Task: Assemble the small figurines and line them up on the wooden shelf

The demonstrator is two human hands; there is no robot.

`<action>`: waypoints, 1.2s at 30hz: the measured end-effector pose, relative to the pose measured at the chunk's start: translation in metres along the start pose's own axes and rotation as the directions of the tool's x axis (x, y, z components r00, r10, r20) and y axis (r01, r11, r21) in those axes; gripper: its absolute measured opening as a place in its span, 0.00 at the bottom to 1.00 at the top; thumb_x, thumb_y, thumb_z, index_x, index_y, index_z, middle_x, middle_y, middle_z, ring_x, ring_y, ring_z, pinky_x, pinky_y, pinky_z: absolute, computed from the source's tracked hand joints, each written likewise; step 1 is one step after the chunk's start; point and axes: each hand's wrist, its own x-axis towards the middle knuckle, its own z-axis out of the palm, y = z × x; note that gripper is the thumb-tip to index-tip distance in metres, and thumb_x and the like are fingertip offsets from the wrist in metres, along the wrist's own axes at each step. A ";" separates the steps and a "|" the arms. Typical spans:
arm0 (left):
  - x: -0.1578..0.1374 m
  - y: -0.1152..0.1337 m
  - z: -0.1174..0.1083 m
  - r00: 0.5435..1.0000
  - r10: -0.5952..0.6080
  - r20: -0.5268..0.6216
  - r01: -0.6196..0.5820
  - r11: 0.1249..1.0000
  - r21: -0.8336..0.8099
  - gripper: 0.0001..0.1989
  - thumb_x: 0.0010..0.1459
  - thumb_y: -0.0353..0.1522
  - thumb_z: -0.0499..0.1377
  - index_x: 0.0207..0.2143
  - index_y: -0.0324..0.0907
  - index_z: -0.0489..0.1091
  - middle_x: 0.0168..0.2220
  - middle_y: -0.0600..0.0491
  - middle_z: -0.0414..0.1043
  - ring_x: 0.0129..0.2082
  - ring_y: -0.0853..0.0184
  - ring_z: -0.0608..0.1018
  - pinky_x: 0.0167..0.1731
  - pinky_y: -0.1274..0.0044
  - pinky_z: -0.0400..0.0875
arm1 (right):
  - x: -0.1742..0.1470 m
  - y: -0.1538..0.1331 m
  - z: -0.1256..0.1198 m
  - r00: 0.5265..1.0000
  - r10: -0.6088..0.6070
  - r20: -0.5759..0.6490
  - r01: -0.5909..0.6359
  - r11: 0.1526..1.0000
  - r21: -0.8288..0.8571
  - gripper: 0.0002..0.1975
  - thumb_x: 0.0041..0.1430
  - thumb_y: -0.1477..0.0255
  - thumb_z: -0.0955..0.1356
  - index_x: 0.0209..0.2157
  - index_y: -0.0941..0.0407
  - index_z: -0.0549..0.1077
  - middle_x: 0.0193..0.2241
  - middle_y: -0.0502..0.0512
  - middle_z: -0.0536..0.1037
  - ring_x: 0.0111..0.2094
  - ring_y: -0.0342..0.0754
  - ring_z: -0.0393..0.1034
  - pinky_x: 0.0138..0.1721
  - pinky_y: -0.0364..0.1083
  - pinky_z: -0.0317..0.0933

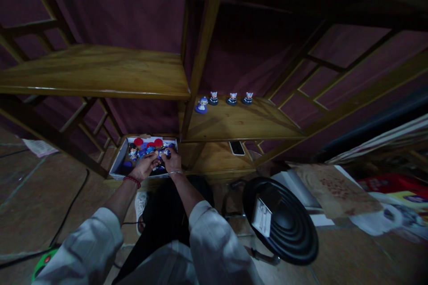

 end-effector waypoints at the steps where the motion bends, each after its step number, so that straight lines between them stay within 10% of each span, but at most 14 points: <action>1: 0.000 0.000 0.000 1.000 0.001 0.000 -0.001 1.000 -0.006 0.06 0.45 0.29 0.62 0.23 0.37 0.67 0.19 0.57 0.67 0.18 0.77 0.69 0.21 0.84 0.66 | 0.000 0.001 0.001 1.000 0.003 -0.002 -0.003 1.000 -0.014 0.12 0.51 0.67 0.66 0.39 0.55 0.71 0.33 0.52 0.76 0.33 0.44 0.71 0.38 0.40 0.62; 36: 0.000 -0.002 -0.001 1.000 -0.016 -0.012 0.016 1.000 0.012 0.06 0.45 0.30 0.63 0.25 0.37 0.69 0.21 0.57 0.68 0.18 0.78 0.70 0.20 0.85 0.65 | -0.001 0.001 -0.004 0.999 -0.026 0.037 0.023 0.996 0.086 0.13 0.49 0.73 0.66 0.39 0.51 0.72 0.32 0.46 0.77 0.32 0.42 0.70 0.38 0.39 0.63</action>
